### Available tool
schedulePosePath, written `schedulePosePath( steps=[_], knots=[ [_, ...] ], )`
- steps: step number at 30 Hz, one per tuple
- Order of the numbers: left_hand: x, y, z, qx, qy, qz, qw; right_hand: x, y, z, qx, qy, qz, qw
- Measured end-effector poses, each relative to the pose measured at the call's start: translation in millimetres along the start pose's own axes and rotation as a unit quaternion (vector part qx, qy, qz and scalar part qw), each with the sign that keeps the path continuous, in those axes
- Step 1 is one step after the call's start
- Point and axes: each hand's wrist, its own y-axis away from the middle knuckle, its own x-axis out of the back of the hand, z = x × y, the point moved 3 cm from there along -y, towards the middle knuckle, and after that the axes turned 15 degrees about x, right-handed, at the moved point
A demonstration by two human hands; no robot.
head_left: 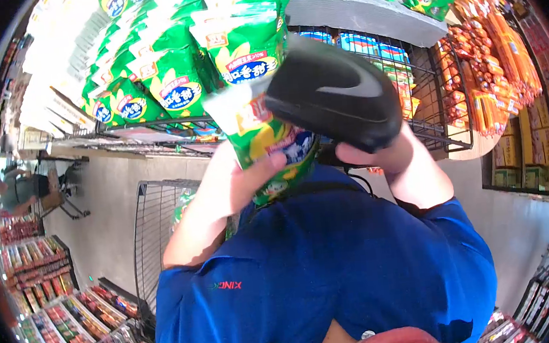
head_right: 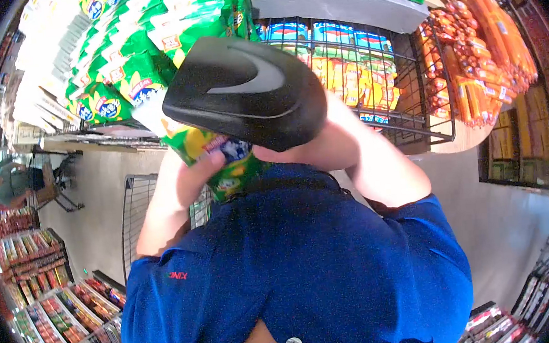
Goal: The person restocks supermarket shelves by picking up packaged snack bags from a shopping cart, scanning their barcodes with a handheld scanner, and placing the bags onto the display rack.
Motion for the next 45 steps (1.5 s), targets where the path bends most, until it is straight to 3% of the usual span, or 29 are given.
schedulePosePath(
  steps=[4, 5, 6, 8, 10, 13, 14, 16, 17, 19, 21, 24, 28, 29, 31, 33, 37, 42, 45],
  knots=[
    [7.6, -12.2, 33.1, -0.114, 0.138, 0.0, 0.984, 3.9, -15.5, -17.4, 0.109, -0.161, -0.009, 0.981],
    [10.8, -15.6, 40.8, -0.164, 0.142, 0.009, 0.976, 15.6, -17.8, -16.5, 0.081, -0.133, -0.005, 0.988],
    [17.0, -17.5, 48.1, -0.184, 0.114, 0.037, 0.976, 17.8, -19.7, -18.6, 0.08, -0.135, -0.007, 0.988],
    [41.1, -28.3, 57.2, -0.186, -0.018, 0.131, 0.974, 20.9, -24.3, -21.9, 0.089, -0.007, -0.002, 0.996],
    [49.0, -39.6, 64.4, -0.208, -0.054, 0.133, 0.968, 21.6, -25.2, -18.9, 0.121, 0.056, -0.033, 0.99],
    [63.5, -46.1, 83.3, -0.181, -0.175, 0.14, 0.957, 19.6, -26.9, -16.6, 0.12, 0.128, 0.022, 0.984],
    [68.7, -41.3, 94.2, -0.076, -0.269, 0.17, 0.945, 16.9, -28.6, -15.3, 0.12, 0.126, 0.022, 0.984],
    [81.0, -47.1, 97.3, -0.122, -0.348, 0.271, 0.889, 12.0, -32.6, -10.3, 0.058, 0.107, 0.051, 0.991],
    [85.9, -52.1, 98.4, -0.122, -0.347, 0.271, 0.889, 8.9, -33.6, -8.2, 0.06, 0.12, 0.062, 0.989],
    [87.4, -58.6, 102.8, -0.205, -0.26, 0.115, 0.937, 8.8, -33.3, 1.2, 0.036, 0.18, 0.053, 0.982],
    [89.7, -55.1, 102.3, -0.197, -0.253, 0.115, 0.94, 6.2, -34.8, 5.8, 0.007, 0.269, 0.03, 0.963],
    [90.1, -51.4, 92.5, -0.178, -0.203, 0.121, 0.955, 7.1, -33.3, 16.3, -0.017, 0.208, 0.028, 0.978],
    [92.3, -50.0, 88.2, -0.189, -0.105, 0.076, 0.974, 6.8, -34.6, 6.6, -0.019, 0.265, 0.012, 0.964],
    [93.4, -49.0, 88.2, -0.18, -0.104, 0.091, 0.974, 4.5, -35.3, 3.3, -0.012, 0.343, -0.001, 0.939],
    [95.9, -49.0, 87.7, -0.172, -0.105, 0.105, 0.974, -0.9, -39.4, -1.2, 0.023, 0.37, -0.025, 0.929],
    [96.9, -51.1, 83.0, -0.155, -0.076, 0.052, 0.984, -8.4, -45.1, -8.0, 0.052, 0.424, -0.067, 0.902],
    [92.5, -56.6, 64.7, -0.156, -0.083, 0.024, 0.984, -9.4, -45.8, -3.0, -0.013, 0.35, -0.009, 0.937],
    [94.6, -53.2, 41.4, -0.129, -0.062, 0.022, 0.989, -19.3, -50.6, -6.1, -0.023, 0.353, -0.041, 0.935],
    [92.3, -55.9, 32.9, -0.143, -0.06, 0.073, 0.985, -22.3, -52.9, -6.3, -0.028, 0.355, -0.056, 0.933]
  ],
)
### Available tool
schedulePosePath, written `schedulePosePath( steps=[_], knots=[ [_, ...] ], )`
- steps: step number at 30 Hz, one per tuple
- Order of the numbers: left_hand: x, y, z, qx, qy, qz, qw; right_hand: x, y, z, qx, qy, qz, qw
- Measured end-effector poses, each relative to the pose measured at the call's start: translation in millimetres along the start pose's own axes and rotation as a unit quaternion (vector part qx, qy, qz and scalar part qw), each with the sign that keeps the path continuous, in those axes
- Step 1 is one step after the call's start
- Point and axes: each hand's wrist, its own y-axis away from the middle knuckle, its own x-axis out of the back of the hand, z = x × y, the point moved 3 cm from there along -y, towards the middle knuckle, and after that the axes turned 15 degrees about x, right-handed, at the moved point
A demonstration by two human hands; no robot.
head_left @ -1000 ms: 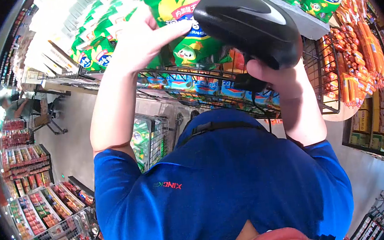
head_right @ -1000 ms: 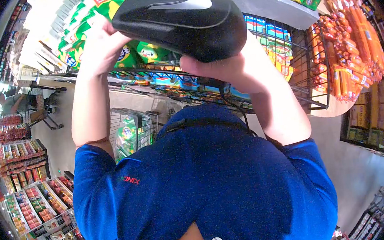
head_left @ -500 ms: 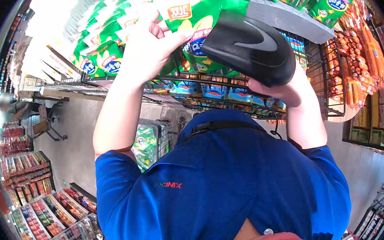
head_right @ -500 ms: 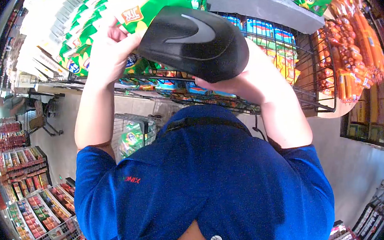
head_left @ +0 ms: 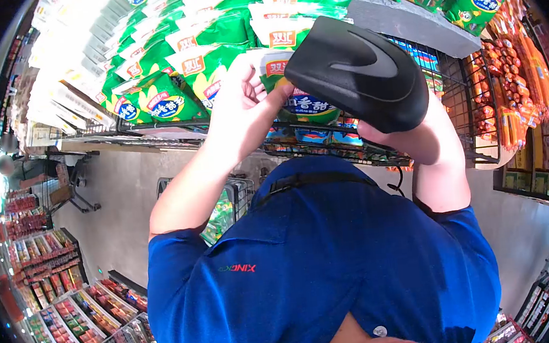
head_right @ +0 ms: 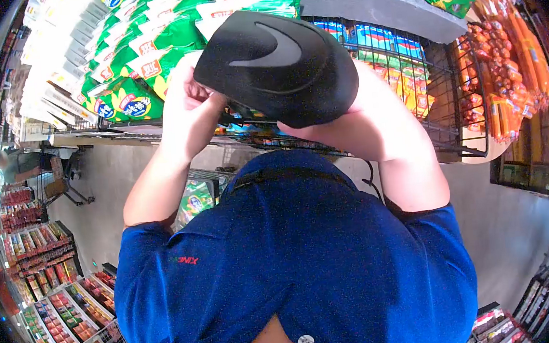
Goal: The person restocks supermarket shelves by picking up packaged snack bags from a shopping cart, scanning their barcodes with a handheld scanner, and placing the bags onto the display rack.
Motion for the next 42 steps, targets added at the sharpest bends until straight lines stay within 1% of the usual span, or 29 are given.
schedulePosePath(
  steps=[1, 3, 5, 7, 9, 10, 11, 13, 14, 15, 17, 18, 19, 20, 21, 22, 23, 24, 25, 27, 28, 29, 31, 33, 34, 35, 37, 41, 42],
  knots=[
    [-0.6, -1.0, -3.6, -0.002, -0.012, 0.021, 1.0, -0.6, -0.2, 2.5, -0.001, 0.001, 0.001, 1.0],
    [-1.1, -3.2, -8.0, -0.009, -0.026, 0.041, 0.999, -2.1, 0.1, 13.7, -0.025, -0.091, 0.015, 0.995],
    [-1.8, -2.8, -9.9, -0.032, -0.016, 0.046, 0.998, 0.6, 8.5, 17.2, -0.013, -0.078, 0.026, 0.996],
    [-0.6, 2.0, -9.2, -0.032, -0.022, 0.045, 0.998, 2.0, 15.5, 14.5, -0.002, -0.067, 0.037, 0.997],
    [-0.2, 14.8, -1.9, -0.11, -0.168, 0.141, 0.969, 2.2, 20.5, 12.4, -0.03, -0.214, 0.082, 0.973],
    [4.4, 17.3, -8.8, -0.13, -0.153, 0.192, 0.961, 3.0, 21.2, 9.7, -0.029, -0.213, 0.082, 0.973],
    [6.6, 19.7, -13.6, -0.132, -0.153, 0.191, 0.961, 3.7, 21.4, 6.4, -0.032, -0.241, 0.082, 0.966],
    [11.3, 30.9, -11.9, -0.249, -0.221, 0.271, 0.903, 5.5, 21.3, 5.7, -0.033, -0.268, 0.081, 0.959],
    [11.9, 33.5, -10.2, -0.277, -0.235, 0.27, 0.892, 5.8, 21.2, 5.5, 0.018, -0.285, 0.073, 0.955],
    [9.7, 34.4, -9.1, -0.278, -0.234, 0.269, 0.892, 5.1, 22.3, 5.3, 0.068, -0.302, 0.064, 0.949],
    [4.0, 31.0, -8.9, -0.178, -0.217, 0.237, 0.93, -0.9, 27.3, 1.0, 0.057, -0.318, 0.079, 0.943],
    [0.1, 28.3, -5.7, -0.142, -0.261, 0.218, 0.93, -5.7, 25.4, -2.0, -0.046, -0.391, 0.092, 0.914],
    [-6.7, 27.3, -3.1, -0.068, -0.256, 0.182, 0.947, -9.2, 25.8, -2.1, -0.147, -0.458, 0.104, 0.871],
    [-7.2, 25.7, -4.3, -0.085, -0.295, 0.193, 0.932, -9.7, 27.2, 3.5, -0.013, -0.23, 0.044, 0.972],
    [-7.6, 23.9, -8.9, -0.102, -0.334, 0.203, 0.915, -11.1, 28.2, 8.1, -0.01, -0.228, 0.047, 0.972],
    [-7.4, 22.2, -14.9, -0.106, -0.334, 0.201, 0.915, -11.9, 29.0, 11.2, -0.012, -0.185, 0.03, 0.982],
    [-4.7, 20.3, -22.6, -0.087, -0.29, 0.21, 0.93, -12.6, 30.1, 13.4, -0.014, -0.141, 0.013, 0.99],
    [-2.8, 18.2, -27.7, -0.068, -0.244, 0.218, 0.942, -14.8, 32.1, 13.5, -0.018, -0.13, 0.009, 0.991],
    [-4.1, 17.7, -28.7, -0.071, -0.244, 0.217, 0.942, -14.9, 32.3, 14.1, -0.017, -0.128, 0.011, 0.992],
    [-3.7, 21.0, -30.3, -0.08, -0.215, 0.263, 0.937, -16.5, 32.2, 12.1, 0.021, -0.115, -0.005, 0.993],
    [-1.8, 19.7, -35.1, -0.074, -0.148, 0.253, 0.953, -17.3, 30.3, 10.5, 0.008, -0.115, -0.026, 0.993],
    [-1.0, 19.5, -34.2, -0.074, -0.149, 0.252, 0.953, -18.6, 28.7, 13.1, 0.008, -0.116, -0.025, 0.993],
    [0.0, 20.0, -31.7, -0.047, -0.203, 0.265, 0.941, -22.6, 27.0, 18.9, 0.044, -0.135, -0.024, 0.99],
    [-0.6, 21.4, -29.7, -0.047, -0.199, 0.259, 0.944, -22.5, 29.0, 20.9, 0.054, -0.119, -0.021, 0.991],
    [0.3, 20.8, -33.0, -0.049, -0.172, 0.247, 0.952, -21.8, 29.6, 20.9, 0.063, -0.103, -0.019, 0.992],
    [0.7, 20.4, -34.8, -0.05, -0.144, 0.235, 0.96, -20.9, 29.3, 18.1, 0.064, -0.103, -0.019, 0.992],
    [-1.8, 20.9, -31.6, -0.05, -0.149, 0.236, 0.959, -16.5, 28.2, 12.1, 0.04, -0.108, 0.018, 0.993],
    [-3.8, 20.9, -28.4, -0.056, -0.163, 0.239, 0.956, -13.6, 25.6, 16.4, 0.028, -0.106, 0.019, 0.994],
    [-2.4, 20.6, -27.7, -0.057, -0.163, 0.24, 0.955, -11.5, 24.3, 15.5, 0.022, -0.08, 0.028, 0.996]
  ],
)
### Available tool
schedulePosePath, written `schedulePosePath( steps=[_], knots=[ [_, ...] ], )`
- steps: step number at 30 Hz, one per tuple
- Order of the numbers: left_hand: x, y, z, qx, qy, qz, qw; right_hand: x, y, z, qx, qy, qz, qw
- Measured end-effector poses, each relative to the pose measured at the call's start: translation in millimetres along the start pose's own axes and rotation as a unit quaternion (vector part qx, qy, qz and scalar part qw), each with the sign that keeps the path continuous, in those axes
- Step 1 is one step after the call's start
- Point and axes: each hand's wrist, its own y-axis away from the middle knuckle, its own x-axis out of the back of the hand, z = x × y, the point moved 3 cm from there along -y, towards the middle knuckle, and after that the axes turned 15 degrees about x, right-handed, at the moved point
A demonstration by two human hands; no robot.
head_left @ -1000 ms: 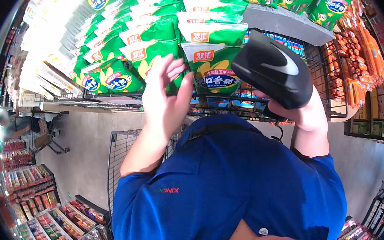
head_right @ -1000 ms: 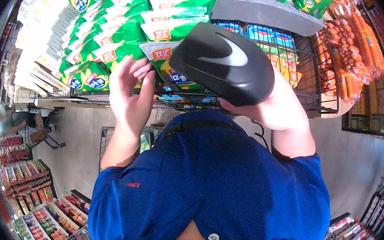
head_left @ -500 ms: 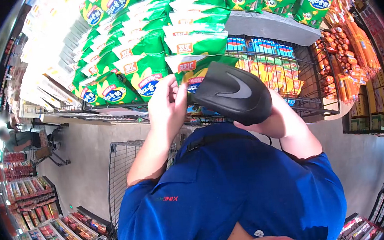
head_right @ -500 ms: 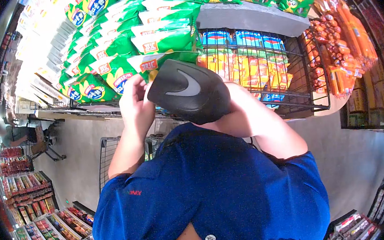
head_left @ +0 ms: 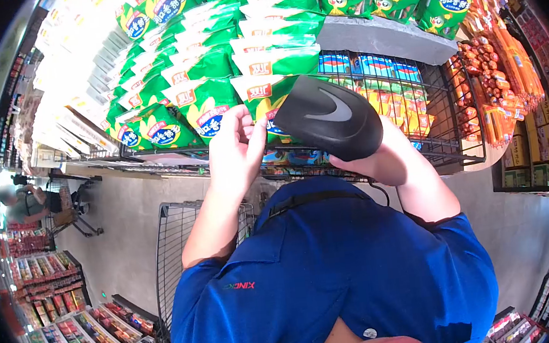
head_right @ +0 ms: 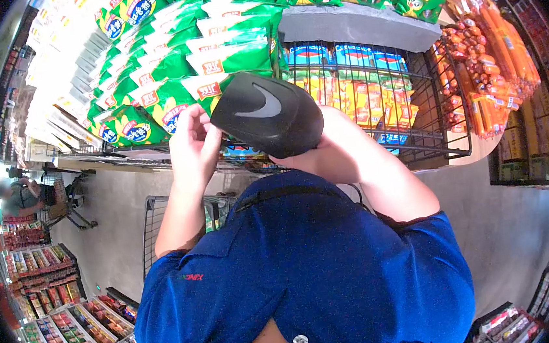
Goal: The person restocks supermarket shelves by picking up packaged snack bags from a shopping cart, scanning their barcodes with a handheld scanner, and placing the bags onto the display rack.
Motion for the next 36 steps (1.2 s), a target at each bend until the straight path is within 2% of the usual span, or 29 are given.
schedulePosePath(
  steps=[3, 5, 6, 9, 10, 11, 13, 15, 17, 18, 20, 27, 30, 36],
  knots=[
    [3.0, -1.8, 5.7, -0.009, -0.052, -0.017, 0.998, 3.4, -2.2, 2.6, 0.001, 0.023, -0.001, 1.0],
    [7.5, 1.2, 24.5, -0.116, -0.099, 0.061, 0.986, 5.8, -0.8, 4.0, 0.008, 0.02, -0.01, 1.0],
    [8.3, -0.1, 25.5, -0.124, -0.045, 0.084, 0.988, 6.5, 2.1, 4.9, -0.006, 0.024, -0.026, 0.999],
    [20.0, -4.7, 35.8, -0.29, -0.103, 0.154, 0.939, 13.7, 11.9, 10.5, -0.002, 0.074, -0.067, 0.995],
    [21.8, -5.2, 43.2, -0.361, -0.139, 0.171, 0.906, 17.5, 21.4, 10.3, -0.01, -0.084, 0.024, 0.996],
    [22.1, -5.1, 49.0, -0.362, -0.139, 0.171, 0.906, 22.3, 28.2, 11.3, -0.017, -0.239, 0.114, 0.964],
    [17.3, 1.0, 59.3, -0.409, -0.099, 0.082, 0.903, 29.1, 34.2, 13.7, -0.024, -0.266, 0.133, 0.954],
    [6.1, 4.7, 65.0, -0.391, -0.134, -0.05, 0.909, 36.3, 43.2, 19.2, 0.025, -0.325, 0.199, 0.924],
    [-10.7, 5.7, 61.2, -0.341, -0.147, -0.16, 0.915, 41.9, 50.9, 24.7, 0.023, -0.367, 0.205, 0.907],
    [-13.6, 4.8, 60.7, -0.343, -0.147, -0.162, 0.914, 44.2, 54.6, 25.9, 0.015, -0.381, 0.202, 0.902],
    [-24.4, 0.8, 54.1, -0.274, -0.253, -0.237, 0.897, 46.2, 58.2, 29.7, 0.009, -0.394, 0.201, 0.897],
    [-28.4, -1.6, 54.1, -0.297, -0.242, -0.2, 0.902, 47.9, 56.3, 31.5, 0.022, -0.406, 0.163, 0.899],
    [-27.0, 5.8, 57.3, -0.261, -0.233, -0.191, 0.917, 48.6, 56.9, 31.2, 0.01, -0.397, 0.157, 0.904],
    [-18.1, 29.0, 56.4, -0.327, -0.216, -0.128, 0.911, 49.0, 56.7, 31.6, 0.008, -0.37, 0.139, 0.919]
  ],
)
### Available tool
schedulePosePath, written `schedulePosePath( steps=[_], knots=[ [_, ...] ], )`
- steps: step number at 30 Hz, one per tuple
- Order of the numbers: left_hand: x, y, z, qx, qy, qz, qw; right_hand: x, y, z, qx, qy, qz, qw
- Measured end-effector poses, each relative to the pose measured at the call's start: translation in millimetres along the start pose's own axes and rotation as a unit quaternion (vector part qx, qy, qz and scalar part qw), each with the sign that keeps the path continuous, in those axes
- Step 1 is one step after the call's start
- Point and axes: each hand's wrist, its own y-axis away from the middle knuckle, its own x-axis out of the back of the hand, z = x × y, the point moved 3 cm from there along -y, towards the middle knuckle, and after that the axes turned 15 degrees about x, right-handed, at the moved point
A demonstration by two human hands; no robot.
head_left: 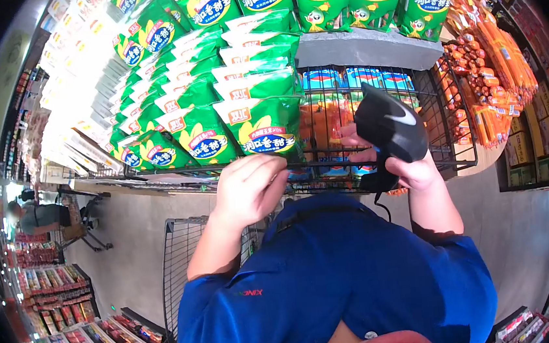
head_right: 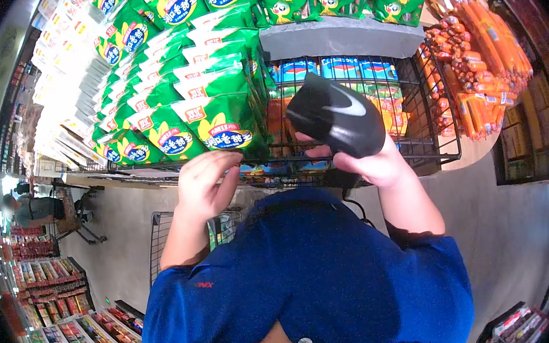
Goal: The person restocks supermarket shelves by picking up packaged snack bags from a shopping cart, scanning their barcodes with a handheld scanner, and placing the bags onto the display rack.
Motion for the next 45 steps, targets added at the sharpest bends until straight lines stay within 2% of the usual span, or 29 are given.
schedulePosePath(
  steps=[3, 4, 5, 8, 10, 11, 13, 14, 15, 17, 19, 21, 23, 25, 26, 27, 29, 30, 33, 34, 35, 39, 40, 41, 45],
  knots=[
    [2.0, 13.1, 5.6, -0.028, 0.023, 0.058, 0.998, 6.2, 5.3, 1.3, -0.031, 0.023, -0.034, 0.999],
    [-1.1, 19.5, 5.7, -0.015, 0.037, 0.067, 0.997, 1.8, 0.2, 1.7, 0.013, 0.094, -0.035, 0.995],
    [-4.2, 27.2, 5.2, -0.015, 0.033, 0.072, 0.997, -1.5, 1.2, -2.0, -0.016, 0.107, -0.04, 0.993],
    [-14.6, 54.3, 2.6, 0.022, 0.018, 0.047, 0.998, -11.4, 1.3, -6.8, 0.01, 0.12, -0.056, 0.991],
    [-17.6, 71.7, 4.7, 0.063, 0.016, 0.047, 0.997, -11.3, 0.8, -8.5, -0.021, 0.245, -0.11, 0.963],
    [-18.9, 81.6, 4.6, 0.086, 0.012, 0.045, 0.995, -10.9, -0.9, -8.9, -0.017, 0.245, -0.117, 0.962],
    [-23.3, 106.8, -0.2, 0.114, 0.003, 0.038, 0.993, -8.5, -2.6, -4.9, -0.08, 0.32, -0.159, 0.93],
    [-25.5, 120.0, -4.0, 0.143, -0.003, 0.025, 0.989, -3.2, -2.3, 0.0, -0.009, 0.327, -0.192, 0.925],
    [-26.0, 131.9, -5.4, 0.145, -0.004, 0.029, 0.989, -4.0, -2.6, -0.9, -0.007, 0.327, -0.196, 0.924],
    [-28.8, 154.4, -12.8, 0.217, -0.02, 0.023, 0.976, -8.6, -0.7, -3.2, -0.037, 0.171, -0.154, 0.973],
    [-28.5, 170.9, -21.5, 0.234, -0.014, 0.043, 0.971, -2.9, 6.2, 7.0, -0.017, 0.214, -0.163, 0.963],
    [-28.2, 190.0, -31.3, 0.281, -0.013, 0.022, 0.959, 2.2, 16.0, 8.9, -0.039, 0.218, -0.055, 0.974],
    [-27.1, 211.7, -40.5, 0.299, 0.0, 0.035, 0.953, 0.2, 15.7, 11.1, -0.05, 0.206, -0.03, 0.977],
    [-24.0, 235.2, -49.3, 0.339, -0.022, 0.001, 0.941, -9.7, 12.2, 6.0, -0.092, 0.172, 0.004, 0.981],
    [-25.0, 251.5, -56.1, 0.379, 0.023, 0.01, 0.925, -10.7, 4.1, 8.0, -0.01, 0.194, -0.025, 0.981],
    [-23.4, 265.4, -58.1, 0.377, 0.027, 0.01, 0.926, -17.4, -3.8, 3.2, -0.005, 0.137, 0.003, 0.99],
    [-15.1, 294.6, -68.5, 0.483, 0.061, 0.067, 0.871, -27.5, -27.3, -4.9, 0.081, 0.11, 0.054, 0.989],
    [-11.7, 308.2, -69.9, 0.489, 0.051, 0.097, 0.866, -27.1, -39.5, -6.6, 0.069, 0.067, 0.07, 0.993],
    [-0.9, 333.0, -71.8, 0.507, 0.012, 0.082, 0.858, -17.7, -83.9, -5.6, 0.003, -0.039, 0.088, 0.995],
    [-2.6, 342.2, -75.0, 0.52, 0.042, 0.084, 0.849, -19.8, -97.7, -2.2, -0.023, -0.05, 0.095, 0.994],
    [-3.0, 346.8, -77.2, 0.513, 0.045, 0.081, 0.853, -17.0, -110.0, 3.7, -0.045, -0.008, 0.139, 0.989],
    [2.9, 354.4, -81.0, 0.528, 0.056, 0.106, 0.841, -13.8, -139.7, 28.6, -0.09, 0.023, 0.151, 0.984],
    [6.1, 354.3, -81.7, 0.53, 0.058, 0.114, 0.838, -31.5, -139.3, 29.8, -0.068, 0.044, 0.174, 0.981],
    [8.2, 355.6, -83.1, 0.526, 0.059, 0.115, 0.84, -17.8, -141.6, 36.0, -0.097, 0.031, 0.137, 0.985],
    [11.8, 359.9, -84.9, 0.516, 0.064, 0.106, 0.847, -18.4, -148.9, 37.6, -0.076, 0.064, 0.147, 0.984]
  ],
)
